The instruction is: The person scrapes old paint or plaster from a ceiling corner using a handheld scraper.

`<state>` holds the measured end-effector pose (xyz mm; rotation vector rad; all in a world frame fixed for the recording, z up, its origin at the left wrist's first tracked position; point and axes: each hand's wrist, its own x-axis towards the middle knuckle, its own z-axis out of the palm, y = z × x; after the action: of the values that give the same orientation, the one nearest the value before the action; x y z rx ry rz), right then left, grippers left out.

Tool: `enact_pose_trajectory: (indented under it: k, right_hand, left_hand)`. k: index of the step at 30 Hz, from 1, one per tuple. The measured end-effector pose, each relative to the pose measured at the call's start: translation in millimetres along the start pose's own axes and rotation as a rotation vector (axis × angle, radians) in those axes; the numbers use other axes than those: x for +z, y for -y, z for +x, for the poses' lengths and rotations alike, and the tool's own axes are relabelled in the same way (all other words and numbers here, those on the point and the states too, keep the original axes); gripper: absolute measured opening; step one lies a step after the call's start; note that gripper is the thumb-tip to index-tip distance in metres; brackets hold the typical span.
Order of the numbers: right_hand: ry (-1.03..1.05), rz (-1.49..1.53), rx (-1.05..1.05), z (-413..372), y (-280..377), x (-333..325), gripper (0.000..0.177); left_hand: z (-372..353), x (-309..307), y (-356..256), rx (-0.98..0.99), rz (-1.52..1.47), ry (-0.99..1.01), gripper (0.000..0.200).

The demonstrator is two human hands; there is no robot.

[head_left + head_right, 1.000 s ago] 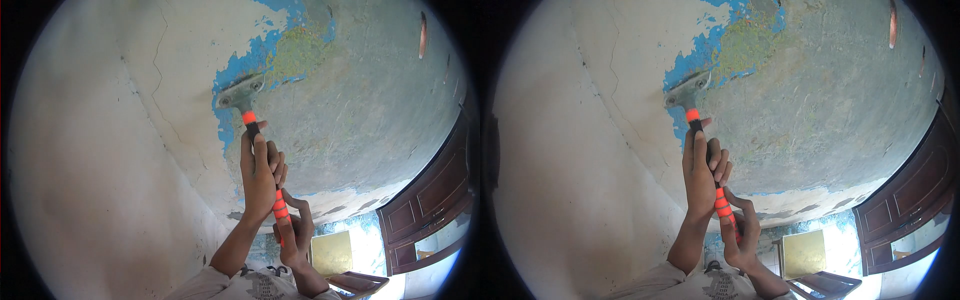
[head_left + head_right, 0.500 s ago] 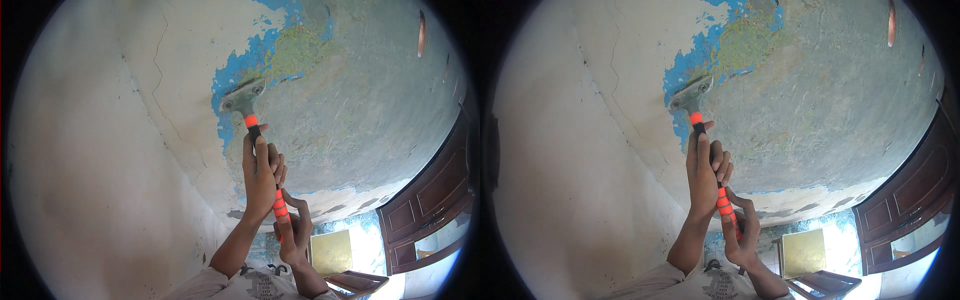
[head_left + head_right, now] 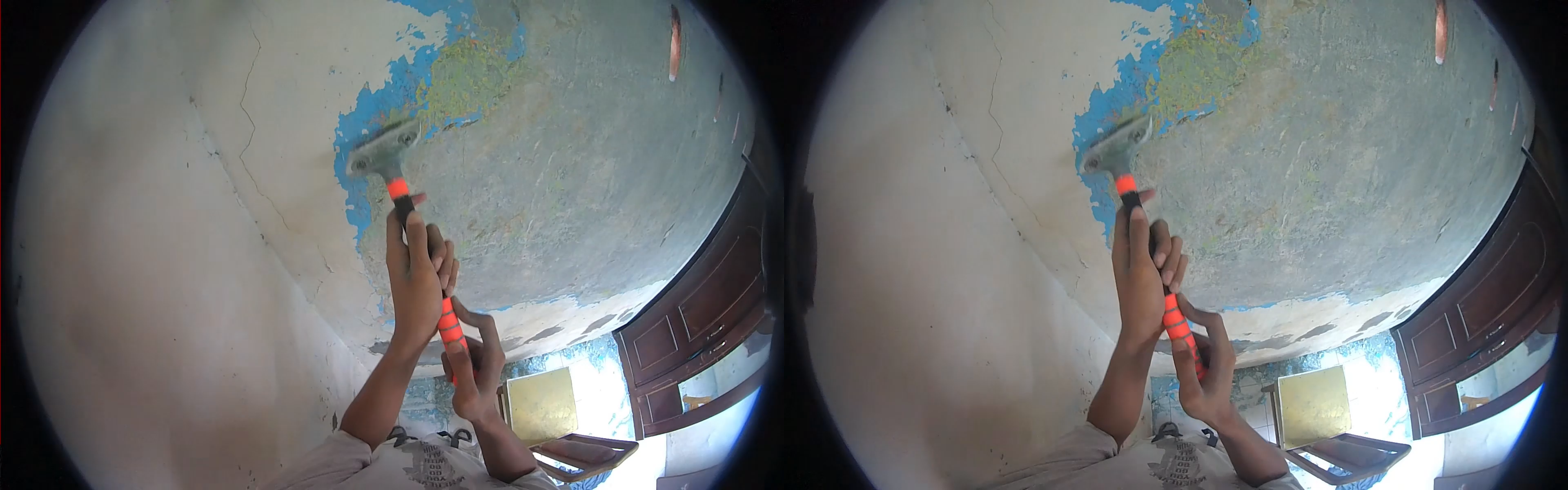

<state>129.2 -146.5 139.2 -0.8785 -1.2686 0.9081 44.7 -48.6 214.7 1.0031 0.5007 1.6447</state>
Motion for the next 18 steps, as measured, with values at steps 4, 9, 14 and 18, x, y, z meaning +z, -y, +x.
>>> enact_pose_trajectory:
  k: [4,9,14,18]
  right_hand:
    - [-0.014,-0.025,-0.059,2,0,1,0.038]
    - [-0.018,0.011,-0.027,2,-1,2,0.038]
    - [0.006,-0.022,-0.026,3,-1,-2,0.037]
    - [0.000,0.006,-0.004,4,4,-1,0.037]
  left_hand:
    - [2,-1,3,0.027,-0.012,0.032,0.036]
    - [3,2,-3,0.004,-0.002,0.008,0.035]
    - [4,-1,3,0.017,-0.021,0.018,0.038]
    - [3,2,-1,0.022,-0.019,0.011,0.038]
